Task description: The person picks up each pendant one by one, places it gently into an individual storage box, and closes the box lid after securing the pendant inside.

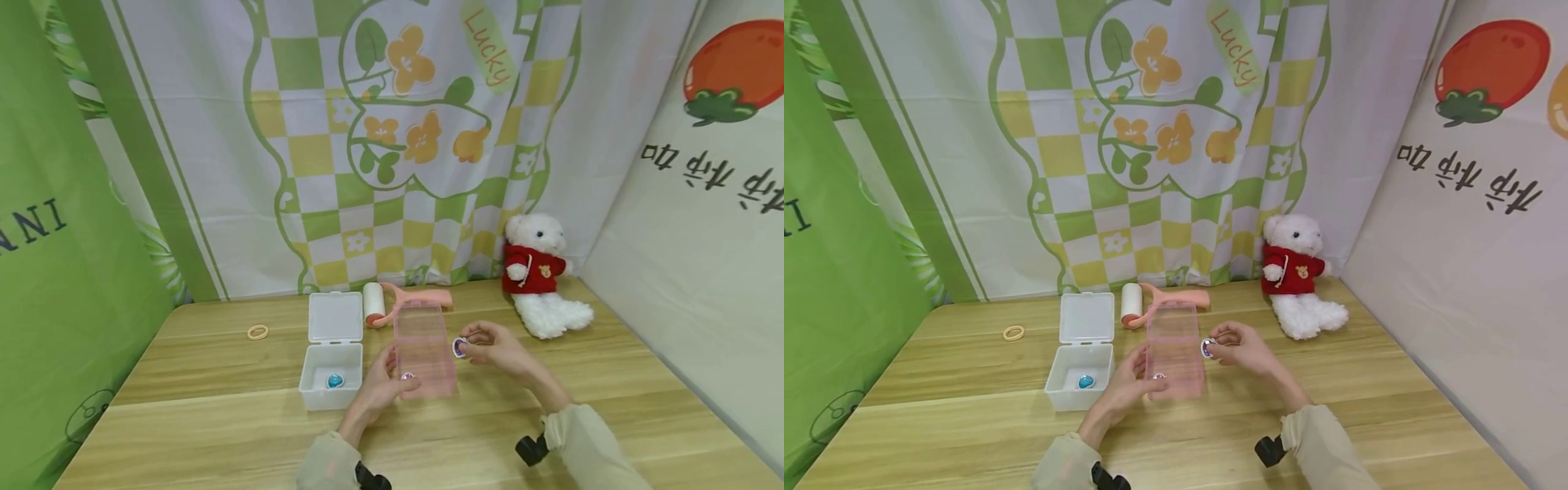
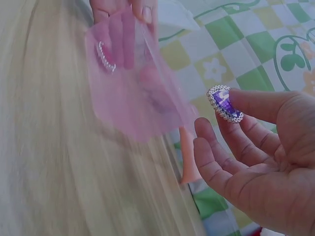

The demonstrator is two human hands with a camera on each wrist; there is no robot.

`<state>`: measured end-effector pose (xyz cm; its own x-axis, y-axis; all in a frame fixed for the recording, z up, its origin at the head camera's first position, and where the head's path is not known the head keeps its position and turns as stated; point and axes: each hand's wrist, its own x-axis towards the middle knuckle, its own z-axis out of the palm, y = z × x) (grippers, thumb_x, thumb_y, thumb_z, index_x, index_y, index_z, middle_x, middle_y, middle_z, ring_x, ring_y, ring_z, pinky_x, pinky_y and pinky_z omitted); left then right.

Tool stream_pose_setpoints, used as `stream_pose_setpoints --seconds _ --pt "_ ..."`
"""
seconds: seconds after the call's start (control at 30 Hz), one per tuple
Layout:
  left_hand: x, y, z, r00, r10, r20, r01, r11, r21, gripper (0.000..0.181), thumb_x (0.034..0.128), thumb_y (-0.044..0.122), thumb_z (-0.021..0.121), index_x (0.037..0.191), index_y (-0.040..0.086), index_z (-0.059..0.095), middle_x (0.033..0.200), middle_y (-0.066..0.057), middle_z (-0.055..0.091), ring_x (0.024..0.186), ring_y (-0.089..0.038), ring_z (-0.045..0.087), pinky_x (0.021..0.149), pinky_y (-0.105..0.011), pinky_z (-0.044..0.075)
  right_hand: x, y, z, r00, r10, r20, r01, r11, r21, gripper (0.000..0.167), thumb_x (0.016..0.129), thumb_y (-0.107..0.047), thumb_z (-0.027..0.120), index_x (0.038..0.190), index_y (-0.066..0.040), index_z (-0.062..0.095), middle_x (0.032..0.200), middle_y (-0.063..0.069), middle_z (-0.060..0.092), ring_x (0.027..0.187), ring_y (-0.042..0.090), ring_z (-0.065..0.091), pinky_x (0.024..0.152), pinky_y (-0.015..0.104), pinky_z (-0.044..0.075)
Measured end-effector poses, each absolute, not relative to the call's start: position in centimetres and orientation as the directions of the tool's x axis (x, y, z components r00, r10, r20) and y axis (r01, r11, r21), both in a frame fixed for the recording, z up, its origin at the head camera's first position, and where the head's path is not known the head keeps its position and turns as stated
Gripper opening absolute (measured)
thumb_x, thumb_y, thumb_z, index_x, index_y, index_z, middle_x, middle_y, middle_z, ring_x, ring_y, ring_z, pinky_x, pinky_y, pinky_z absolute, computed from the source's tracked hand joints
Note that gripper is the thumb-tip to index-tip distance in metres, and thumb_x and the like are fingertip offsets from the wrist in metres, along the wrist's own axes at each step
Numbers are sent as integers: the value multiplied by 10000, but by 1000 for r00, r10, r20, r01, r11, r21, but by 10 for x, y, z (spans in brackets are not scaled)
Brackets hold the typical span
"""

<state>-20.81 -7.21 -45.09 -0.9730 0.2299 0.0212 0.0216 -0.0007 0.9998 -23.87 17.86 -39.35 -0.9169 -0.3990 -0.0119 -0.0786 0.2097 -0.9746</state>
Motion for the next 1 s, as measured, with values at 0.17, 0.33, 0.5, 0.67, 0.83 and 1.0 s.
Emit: stream_pose_setpoints --seconds 0.17,0.33,0.5,0.67,0.83,1.0 --pt "-207 -71 -450 -973 226 35 34 -7 999 862 763 -30 716 1473 -59 228 1398 -291 403 1281 -433 389 1045 -518 355 -243 167 -390 -918 -395 -12 -75 205 -976 343 906 -96 651 1143 103 505 985 122 624 899 208 630 878 492 507" --pt "-207 -71 -449 -973 227 37 36 -8 999 871 761 -43 710 1476 -61 213 1398 -305 396 1278 -451 384 1033 -524 368 -248 156 -388 -908 -420 -6 -80 187 -979 344 909 -90 645 1147 111 499 979 123 628 901 216 636 889 519 494" --pt "-207 -71 -450 -972 232 33 31 -14 999 874 763 -47 705 1480 -57 206 1406 -305 387 1287 -450 374 1042 -522 358 -252 143 -390 -898 -439 -6 -80 177 -981 335 903 -71 645 1143 114 502 983 137 623 878 203 642 889 541 488" --pt "-207 -72 -449 -974 225 27 25 -11 1000 867 775 -20 715 1484 -44 215 1426 -294 372 1314 -433 349 1077 -528 305 -256 128 -392 -872 -489 10 -114 184 -976 313 897 -48 644 1132 115 517 992 166 633 882 228 651 874 567 485" --pt "-207 -73 -449 -974 226 21 21 -2 1000 886 784 24 733 1489 -45 201 1464 -310 303 1349 -446 288 1103 -540 248 -261 117 -394 -845 -535 24 -193 261 -946 275 881 -60 670 1084 94 565 959 171 656 875 219 641 842 534 508" --pt "-208 -73 -450 -974 224 24 24 -4 1000 870 787 28 730 1486 -41 216 1486 -316 257 1367 -449 251 1117 -537 216 -267 111 -394 -825 -561 69 -339 393 -855 220 840 -63 719 997 49 614 895 112 667 837 178 627 763 363 536"
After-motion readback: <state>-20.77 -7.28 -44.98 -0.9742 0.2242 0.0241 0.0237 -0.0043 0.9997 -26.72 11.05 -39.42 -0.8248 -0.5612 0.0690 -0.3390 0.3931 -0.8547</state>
